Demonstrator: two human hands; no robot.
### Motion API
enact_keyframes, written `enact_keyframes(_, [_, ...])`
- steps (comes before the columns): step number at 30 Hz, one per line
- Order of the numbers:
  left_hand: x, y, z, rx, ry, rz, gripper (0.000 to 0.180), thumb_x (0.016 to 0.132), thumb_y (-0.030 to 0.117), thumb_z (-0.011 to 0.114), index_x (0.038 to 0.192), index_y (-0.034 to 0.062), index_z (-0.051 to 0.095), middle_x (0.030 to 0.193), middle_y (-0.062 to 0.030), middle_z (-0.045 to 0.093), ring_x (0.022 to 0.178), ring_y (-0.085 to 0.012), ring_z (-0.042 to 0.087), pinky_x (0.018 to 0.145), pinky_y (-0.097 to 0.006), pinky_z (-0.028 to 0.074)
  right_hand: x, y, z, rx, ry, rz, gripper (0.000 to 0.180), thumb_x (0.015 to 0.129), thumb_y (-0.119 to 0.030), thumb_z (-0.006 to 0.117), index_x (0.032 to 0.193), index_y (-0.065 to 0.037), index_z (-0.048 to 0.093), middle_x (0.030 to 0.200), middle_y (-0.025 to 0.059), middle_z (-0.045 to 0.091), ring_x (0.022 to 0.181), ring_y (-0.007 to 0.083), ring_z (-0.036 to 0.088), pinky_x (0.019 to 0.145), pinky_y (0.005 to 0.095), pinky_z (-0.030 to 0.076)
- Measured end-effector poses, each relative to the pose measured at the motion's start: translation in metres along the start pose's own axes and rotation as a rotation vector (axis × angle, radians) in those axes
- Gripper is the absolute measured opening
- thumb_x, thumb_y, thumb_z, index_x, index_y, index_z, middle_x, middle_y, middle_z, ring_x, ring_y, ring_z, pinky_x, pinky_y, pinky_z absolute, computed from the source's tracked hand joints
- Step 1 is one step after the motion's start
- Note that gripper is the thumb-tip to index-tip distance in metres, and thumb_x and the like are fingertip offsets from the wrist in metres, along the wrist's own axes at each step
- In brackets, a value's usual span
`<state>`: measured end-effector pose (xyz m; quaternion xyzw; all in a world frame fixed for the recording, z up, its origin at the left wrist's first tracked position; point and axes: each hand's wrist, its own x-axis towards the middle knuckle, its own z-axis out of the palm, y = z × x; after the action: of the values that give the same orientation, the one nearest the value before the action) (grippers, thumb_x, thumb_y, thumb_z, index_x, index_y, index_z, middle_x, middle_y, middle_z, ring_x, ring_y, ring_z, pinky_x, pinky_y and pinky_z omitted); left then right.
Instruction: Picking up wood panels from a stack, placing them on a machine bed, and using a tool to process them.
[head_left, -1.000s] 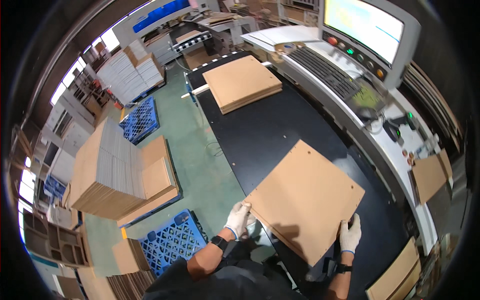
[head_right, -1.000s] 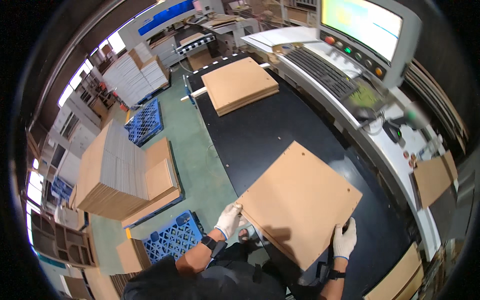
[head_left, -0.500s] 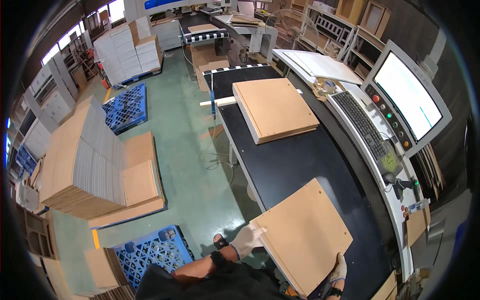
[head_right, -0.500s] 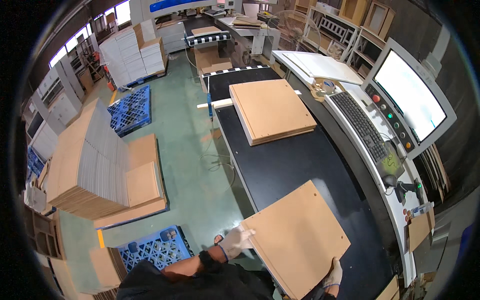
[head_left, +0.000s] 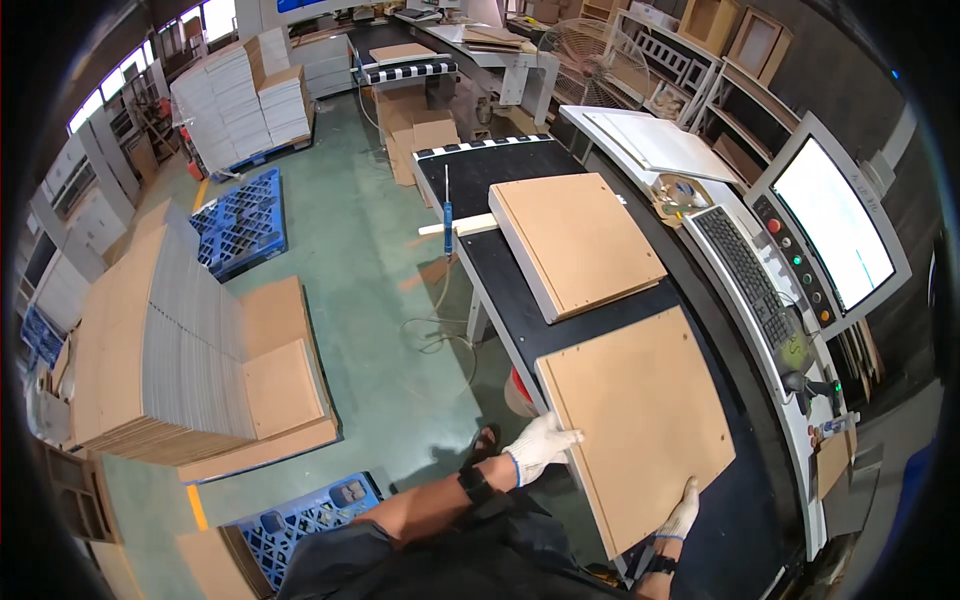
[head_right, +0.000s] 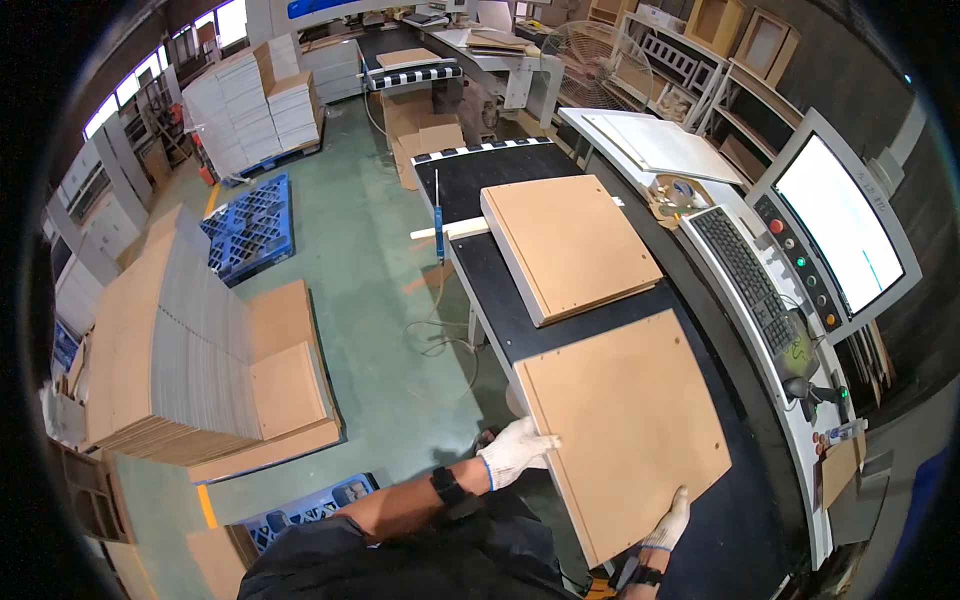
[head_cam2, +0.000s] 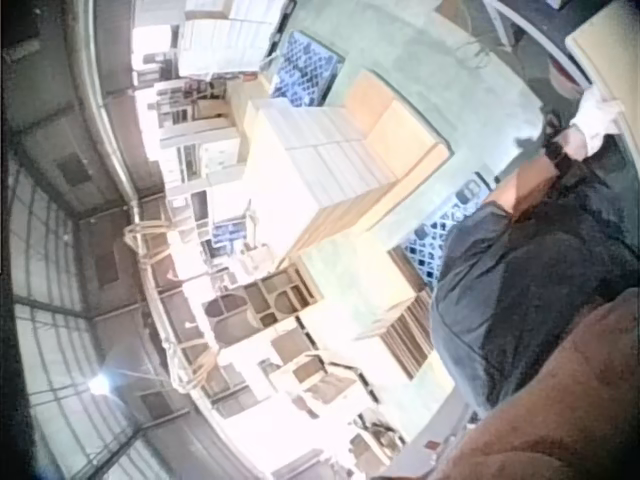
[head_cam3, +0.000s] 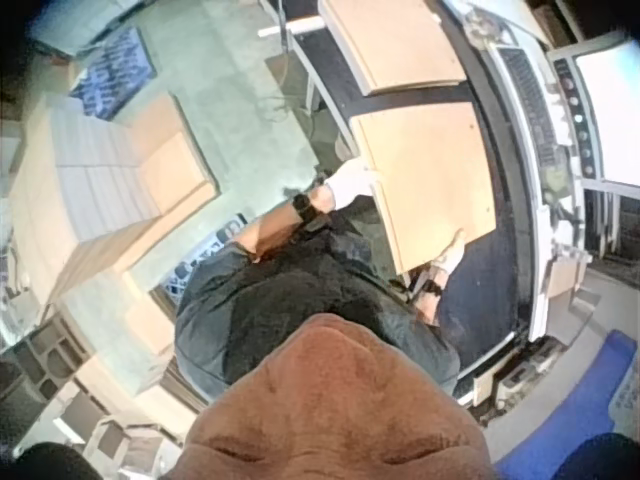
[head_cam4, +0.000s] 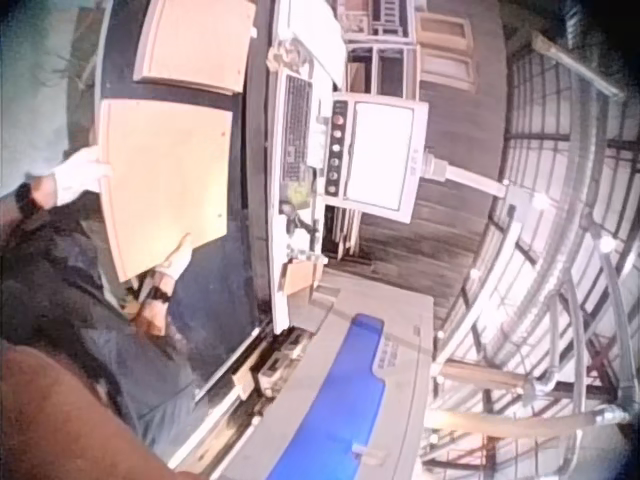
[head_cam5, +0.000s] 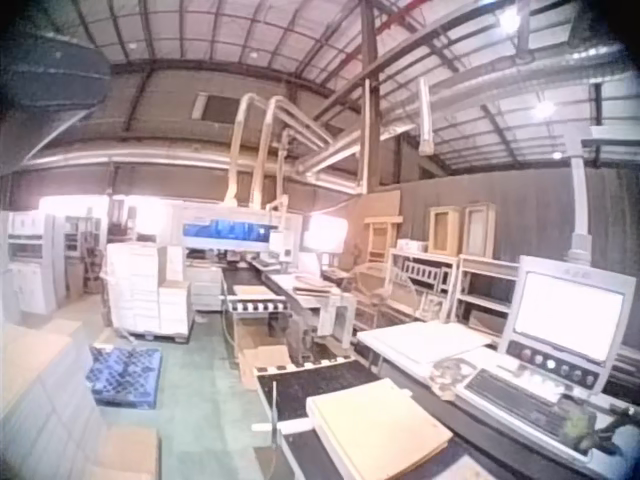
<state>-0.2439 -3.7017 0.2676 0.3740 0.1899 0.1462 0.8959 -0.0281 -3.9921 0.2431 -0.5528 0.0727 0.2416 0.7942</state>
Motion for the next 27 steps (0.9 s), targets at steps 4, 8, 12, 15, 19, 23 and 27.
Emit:
enact_keyframes(4, [0.044, 0.042, -0.015, 0.207, -0.027, -0.182, 0.047, 0.1, 0.022, 0.067, 0.144, 0.0146, 0.052, 0.13, -0.0008, 0.064, 0.115, -0.0187, 0.063, 0.09, -0.046, 0.056, 0.073, 0.011, 0.051, -0.005, -0.047, -0.16, 0.048, 0.107, -0.036, 0.055, 0.134, 0.005, 0.056, 0.121, 0.016, 0.069, 0.1, 0.03, 0.072, 0.085, 0.0414, 0.063])
enact_keyframes(8, [0.103, 0.088, -0.061, 0.274, 0.007, -0.163, 0.045, 0.1, 0.024, 0.067, 0.142, 0.0115, 0.055, 0.13, -0.0037, 0.064, 0.114, -0.0208, 0.064, 0.09, -0.048, 0.056, 0.109, 0.029, 0.148, 0.001, 0.003, -0.169, 0.044, 0.106, -0.034, 0.059, 0.131, 0.003, 0.058, 0.121, 0.0149, 0.069, 0.099, 0.0281, 0.072, 0.084, 0.041, 0.063])
enact_keyframes(12, [0.166, 0.126, -0.103, 0.401, 0.087, -0.184, 0.047, 0.098, 0.031, 0.069, 0.136, 0.0053, 0.06, 0.121, -0.0083, 0.069, 0.098, -0.0209, 0.069, 0.08, -0.041, 0.06, 0.167, 0.055, 0.2, 0.01, -0.031, -0.145, 0.047, 0.106, -0.033, 0.06, 0.136, 0.004, 0.056, 0.125, 0.0151, 0.068, 0.104, 0.028, 0.07, 0.088, 0.041, 0.061])
enact_keyframes(15, [0.185, 0.162, -0.117, 0.54, 0.15, -0.211, 0.043, 0.099, 0.032, 0.068, 0.124, -0.0024, 0.064, 0.107, -0.0156, 0.071, 0.089, -0.0252, 0.071, 0.073, -0.04, 0.06, 0.204, 0.068, 0.239, -0.072, 0.07, -0.198, 0.05, 0.106, -0.035, 0.058, 0.135, 0.005, 0.058, 0.125, 0.0139, 0.068, 0.107, 0.0263, 0.069, 0.089, 0.0386, 0.059])
enact_keyframes(19, [0.212, 0.202, -0.129, 0.959, 0.21, -0.224, 0.049, 0.098, 0.044, 0.066, 0.111, -0.0039, 0.066, 0.096, -0.0205, 0.073, 0.088, -0.0321, 0.073, 0.071, -0.043, 0.057, 0.251, 0.06, 0.255, -0.448, -0.063, -0.283, 0.051, 0.106, -0.035, 0.058, 0.138, 0.005, 0.057, 0.123, 0.0146, 0.068, 0.107, 0.0262, 0.068, 0.089, 0.0383, 0.058])
enact_keyframes(23, [0.225, 0.22, -0.154, 1.369, 0.426, 0.036, 0.065, 0.098, 0.059, 0.057, 0.104, -0.0051, 0.063, 0.092, -0.0328, 0.068, 0.092, -0.0522, 0.066, 0.08, -0.056, 0.052, 0.24, 0.028, 0.33, -0.804, -0.205, -0.181, 0.054, 0.105, -0.044, 0.058, 0.127, 0.005, 0.061, 0.094, 0.0109, 0.073, 0.069, 0.0202, 0.071, 0.058, 0.0302, 0.057])
enact_keyframes(27, [0.241, 0.24, -0.162, 1.463, 0.464, 0.052, 0.061, 0.099, 0.057, 0.056, 0.1, -0.0042, 0.062, 0.092, -0.0316, 0.069, 0.092, -0.0506, 0.067, 0.08, -0.058, 0.051, 0.242, 0.017, 0.355, -0.965, -0.208, -0.133, 0.061, 0.103, -0.054, 0.055, 0.12, 0.005, 0.064, 0.087, 0.0163, 0.074, 0.065, 0.0268, 0.072, 0.055, 0.0377, 0.055])
